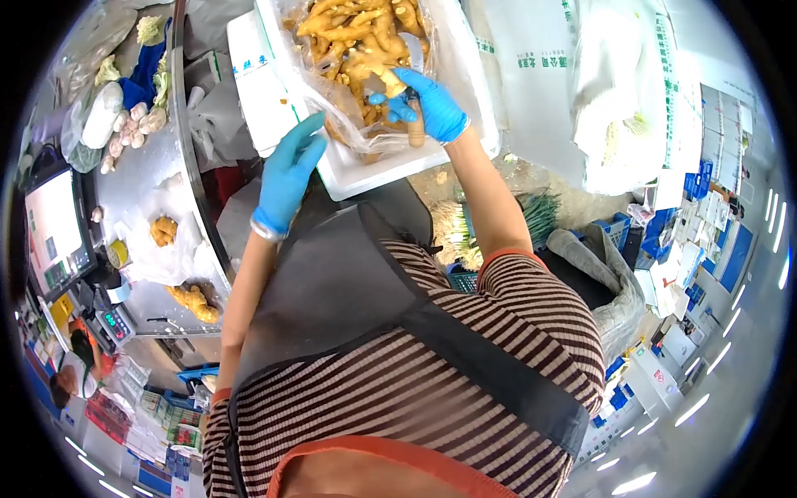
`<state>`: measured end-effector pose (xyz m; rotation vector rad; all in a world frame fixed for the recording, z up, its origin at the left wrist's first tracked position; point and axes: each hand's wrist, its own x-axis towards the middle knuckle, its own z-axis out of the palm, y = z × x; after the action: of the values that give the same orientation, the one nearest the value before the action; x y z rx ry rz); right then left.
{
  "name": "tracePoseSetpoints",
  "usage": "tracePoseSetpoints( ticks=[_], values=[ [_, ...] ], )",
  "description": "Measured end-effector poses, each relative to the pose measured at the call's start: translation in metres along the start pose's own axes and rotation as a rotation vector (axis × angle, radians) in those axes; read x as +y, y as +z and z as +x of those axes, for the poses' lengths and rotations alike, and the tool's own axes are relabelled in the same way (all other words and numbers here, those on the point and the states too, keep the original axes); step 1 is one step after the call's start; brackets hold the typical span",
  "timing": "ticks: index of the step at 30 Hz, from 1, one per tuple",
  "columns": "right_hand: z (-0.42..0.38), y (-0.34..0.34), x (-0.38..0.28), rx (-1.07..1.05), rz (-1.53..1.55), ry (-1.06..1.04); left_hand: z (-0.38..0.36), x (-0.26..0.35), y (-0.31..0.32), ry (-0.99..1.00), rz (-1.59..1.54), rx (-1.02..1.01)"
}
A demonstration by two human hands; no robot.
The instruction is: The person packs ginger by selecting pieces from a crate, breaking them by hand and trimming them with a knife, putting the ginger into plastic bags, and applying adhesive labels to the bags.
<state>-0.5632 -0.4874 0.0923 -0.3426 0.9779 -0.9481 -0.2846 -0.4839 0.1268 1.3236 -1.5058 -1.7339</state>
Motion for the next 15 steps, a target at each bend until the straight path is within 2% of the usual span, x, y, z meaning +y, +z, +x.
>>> tracePoseSetpoints(
  ticks=[2,5,7,9,10,13,14,15],
  values=[
    [-0.005,0.015,0.007,-0.078,0.050,0.047,0.019,0.010,0.012,0.023,-0.257,-0.082],
    [-0.019,0.055,0.014,0.016,0.172,0.134,0.040,0.012,0.019,0.048,-0.613,-0.176],
    [-0.020,0.057,0.021,0.026,-0.282,0.069,0.048,0.005,0.021,0.081,-0.778,-0.257],
    [-0.017,0.064,0.025,0.221,-0.684,0.011,0.048,0.001,0.022,-0.026,-0.924,-0.163],
    [-0.011,0.055,0.039,0.281,-0.808,-0.305,0.047,0.001,0.022,-0.082,-0.995,-0.115],
    [-0.011,0.046,0.029,0.360,-1.345,-0.544,0.052,-0.012,0.016,-0.321,-1.248,-0.044],
    [-0.012,0.049,0.025,0.332,-1.449,-0.543,0.054,-0.019,0.014,-0.417,-1.339,-0.032],
    [-0.010,0.048,0.028,0.300,-1.504,-0.586,0.052,-0.019,0.014,-0.452,-1.274,-0.018]
  ],
)
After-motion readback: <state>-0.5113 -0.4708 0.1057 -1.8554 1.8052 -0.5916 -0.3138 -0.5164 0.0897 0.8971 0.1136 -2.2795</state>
